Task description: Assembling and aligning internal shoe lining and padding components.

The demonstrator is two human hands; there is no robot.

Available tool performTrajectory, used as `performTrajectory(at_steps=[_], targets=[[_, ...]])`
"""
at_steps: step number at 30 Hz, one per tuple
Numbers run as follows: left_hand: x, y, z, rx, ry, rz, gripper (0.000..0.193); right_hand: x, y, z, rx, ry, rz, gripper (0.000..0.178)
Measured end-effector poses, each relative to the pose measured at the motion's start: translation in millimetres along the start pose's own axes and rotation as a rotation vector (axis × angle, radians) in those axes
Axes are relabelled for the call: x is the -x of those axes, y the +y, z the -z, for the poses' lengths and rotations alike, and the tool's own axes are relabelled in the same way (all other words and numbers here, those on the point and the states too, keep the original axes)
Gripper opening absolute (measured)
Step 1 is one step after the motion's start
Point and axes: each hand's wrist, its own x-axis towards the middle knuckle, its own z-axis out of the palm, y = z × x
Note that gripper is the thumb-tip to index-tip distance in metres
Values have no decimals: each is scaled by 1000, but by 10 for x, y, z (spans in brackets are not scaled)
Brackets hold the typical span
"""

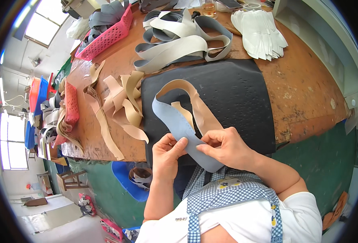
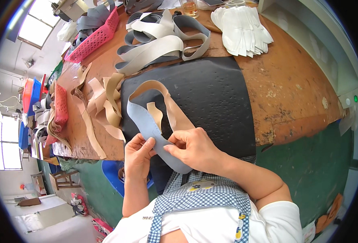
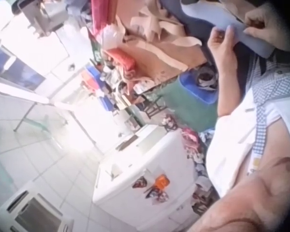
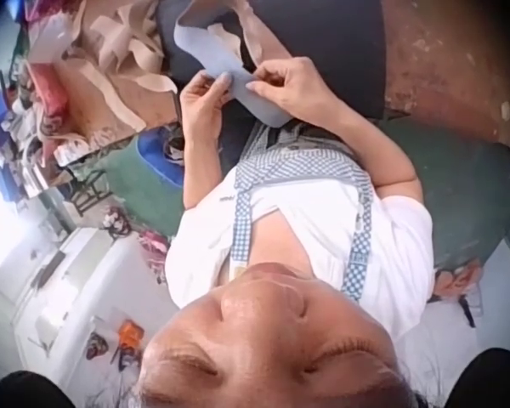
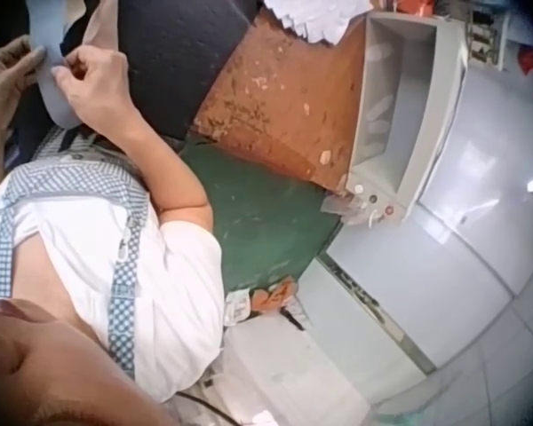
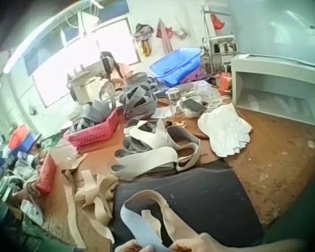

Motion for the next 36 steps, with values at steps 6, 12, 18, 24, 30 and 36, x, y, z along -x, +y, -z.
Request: performTrajectory(at_steps=[6, 12, 18, 24, 30, 36], targets=[[10, -10, -26, -19, 10, 2, 13, -34, -7, -15, -38, -9, -22, 17], [8, -8, -27, -35, 11, -7, 14, -47, -9, -30, -51, 45, 7, 16], [2, -2, -31, -44, -1, -10, 15, -79, 21, -23, -68, 35, 1, 16], [12, -8, -74, -20, -7, -6, 16, -130, -5, -18, -102, 75, -30, 14], [27, 23, -94, -104, -44, -38, 14, -136, 12, -11, -62, 93, 58, 10], [-135, 142, -6, -55, 9, -54, 11, -69, 11, -31, -66, 69, 79, 8]])
